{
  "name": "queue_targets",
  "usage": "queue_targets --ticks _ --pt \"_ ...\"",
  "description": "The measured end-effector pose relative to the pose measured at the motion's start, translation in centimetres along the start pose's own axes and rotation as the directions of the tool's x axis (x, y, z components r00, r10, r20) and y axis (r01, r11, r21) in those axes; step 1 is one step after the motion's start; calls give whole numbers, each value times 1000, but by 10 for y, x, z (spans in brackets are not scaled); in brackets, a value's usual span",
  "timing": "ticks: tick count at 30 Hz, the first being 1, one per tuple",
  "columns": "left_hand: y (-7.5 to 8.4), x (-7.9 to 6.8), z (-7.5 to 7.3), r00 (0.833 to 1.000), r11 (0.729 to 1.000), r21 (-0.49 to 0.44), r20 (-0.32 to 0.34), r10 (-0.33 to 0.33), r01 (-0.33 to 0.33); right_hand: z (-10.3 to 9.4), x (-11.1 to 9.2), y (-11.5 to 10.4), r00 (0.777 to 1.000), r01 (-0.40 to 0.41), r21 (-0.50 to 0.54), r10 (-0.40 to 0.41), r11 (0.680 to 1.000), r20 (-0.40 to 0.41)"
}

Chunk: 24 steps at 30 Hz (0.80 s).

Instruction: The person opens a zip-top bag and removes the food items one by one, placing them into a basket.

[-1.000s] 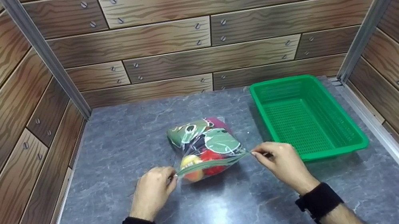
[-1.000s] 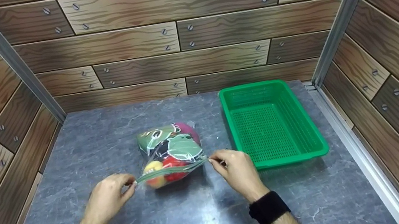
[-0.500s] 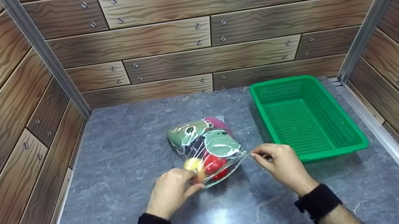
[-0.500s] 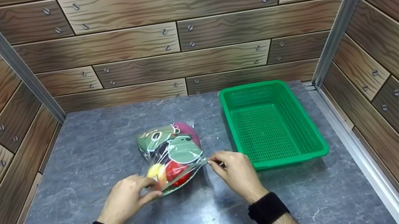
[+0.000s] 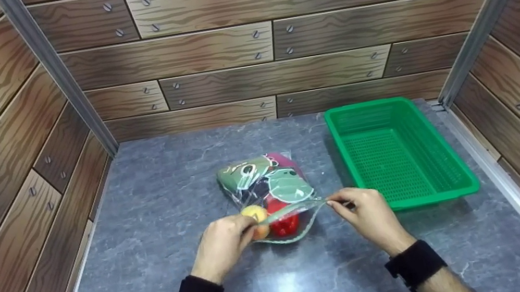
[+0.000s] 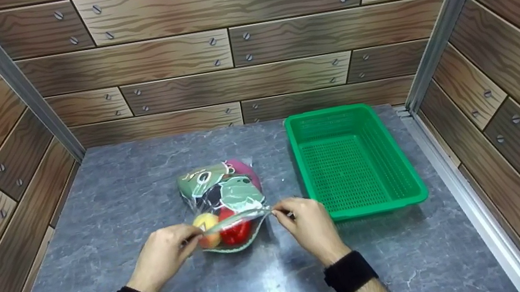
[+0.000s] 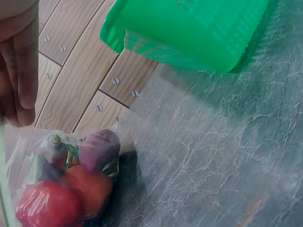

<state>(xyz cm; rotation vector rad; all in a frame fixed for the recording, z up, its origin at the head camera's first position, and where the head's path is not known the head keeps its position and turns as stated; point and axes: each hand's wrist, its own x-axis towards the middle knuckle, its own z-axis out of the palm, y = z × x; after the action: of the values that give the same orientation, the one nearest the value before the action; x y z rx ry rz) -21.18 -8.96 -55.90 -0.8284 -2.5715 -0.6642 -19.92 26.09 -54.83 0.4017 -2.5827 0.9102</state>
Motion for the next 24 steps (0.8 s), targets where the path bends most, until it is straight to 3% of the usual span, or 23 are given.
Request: queue_targets --ticks 6,16,24 --pt "5 12 -13 997 999 -35 -77 -15 13 2 -3 2 1000 -9 -9 9 1000 26" --pt "12 18 -15 997 999 -45 -81 -18 14 -3 -15 -3 996 15 -42 -11 999 94" --pt "13 20 -12 997 999 -47 -73 -7 3 -6 -25 -25 989 144 -43 -142 989 43"
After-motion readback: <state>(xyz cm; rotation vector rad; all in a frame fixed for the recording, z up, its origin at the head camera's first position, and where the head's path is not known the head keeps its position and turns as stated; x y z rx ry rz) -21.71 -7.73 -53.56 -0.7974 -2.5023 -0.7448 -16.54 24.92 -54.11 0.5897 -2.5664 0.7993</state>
